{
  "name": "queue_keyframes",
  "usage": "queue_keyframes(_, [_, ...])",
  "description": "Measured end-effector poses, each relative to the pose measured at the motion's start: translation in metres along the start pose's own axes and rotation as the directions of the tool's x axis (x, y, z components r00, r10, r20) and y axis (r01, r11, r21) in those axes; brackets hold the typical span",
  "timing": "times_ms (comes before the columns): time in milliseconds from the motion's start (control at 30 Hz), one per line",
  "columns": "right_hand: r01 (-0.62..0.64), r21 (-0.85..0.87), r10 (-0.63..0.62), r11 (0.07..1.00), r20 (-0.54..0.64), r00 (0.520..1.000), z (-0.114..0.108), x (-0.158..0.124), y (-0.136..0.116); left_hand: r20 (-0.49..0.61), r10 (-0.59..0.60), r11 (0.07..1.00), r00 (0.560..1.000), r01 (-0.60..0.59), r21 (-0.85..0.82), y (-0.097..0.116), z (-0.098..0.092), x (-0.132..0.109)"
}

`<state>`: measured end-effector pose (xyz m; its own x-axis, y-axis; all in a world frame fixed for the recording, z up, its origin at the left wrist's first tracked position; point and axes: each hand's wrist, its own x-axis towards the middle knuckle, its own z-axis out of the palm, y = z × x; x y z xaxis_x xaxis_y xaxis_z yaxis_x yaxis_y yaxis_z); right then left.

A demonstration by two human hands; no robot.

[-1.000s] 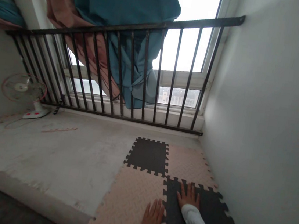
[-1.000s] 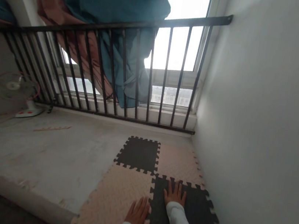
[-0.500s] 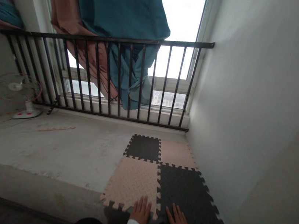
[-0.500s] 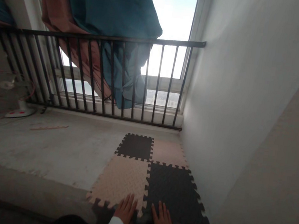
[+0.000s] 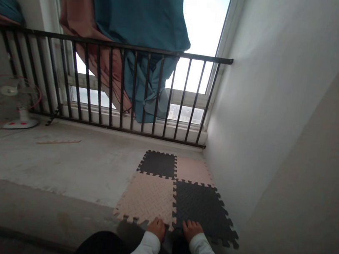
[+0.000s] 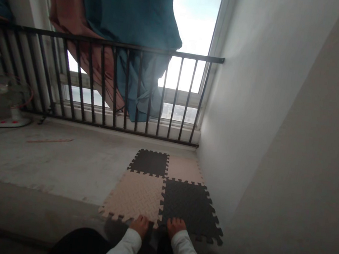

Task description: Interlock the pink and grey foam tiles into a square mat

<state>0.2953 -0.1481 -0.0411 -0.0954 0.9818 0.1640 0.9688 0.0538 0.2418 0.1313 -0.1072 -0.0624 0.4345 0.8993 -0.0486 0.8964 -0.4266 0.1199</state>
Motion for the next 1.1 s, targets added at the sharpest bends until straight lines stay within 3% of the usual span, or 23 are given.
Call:
queue_keyframes(200, [-0.003,-0.039,0.002,0.999,-0.023,1.0,0.003,0.001,-0.001,0.077,-0.008,1.0,0.997,0.01,-0.024,0.001,-0.006,-0.008])
queue_keyframes(367, [0.002,-0.071,-0.004,0.997,-0.021,1.0,0.008,0.005,-0.009,0.115,-0.085,0.995,0.99,0.09,-0.032,0.005,-0.014,-0.009])
queue_keyframes(700, [-0.009,0.003,0.009,1.0,0.02,1.0,0.007,0.008,-0.014,0.157,-0.115,0.989,0.981,0.127,-0.071,0.012,-0.026,-0.012])
queue_keyframes(867, [-0.016,-0.001,0.016,1.0,0.063,0.998,0.005,0.003,-0.015,0.136,-0.087,0.988,0.987,0.103,-0.117,0.009,-0.032,-0.019])
queue_keyframes(1100, [0.002,-0.023,0.001,1.0,0.11,0.994,0.001,-0.011,-0.016,0.124,-0.146,0.969,0.981,0.167,-0.184,0.013,-0.045,-0.037])
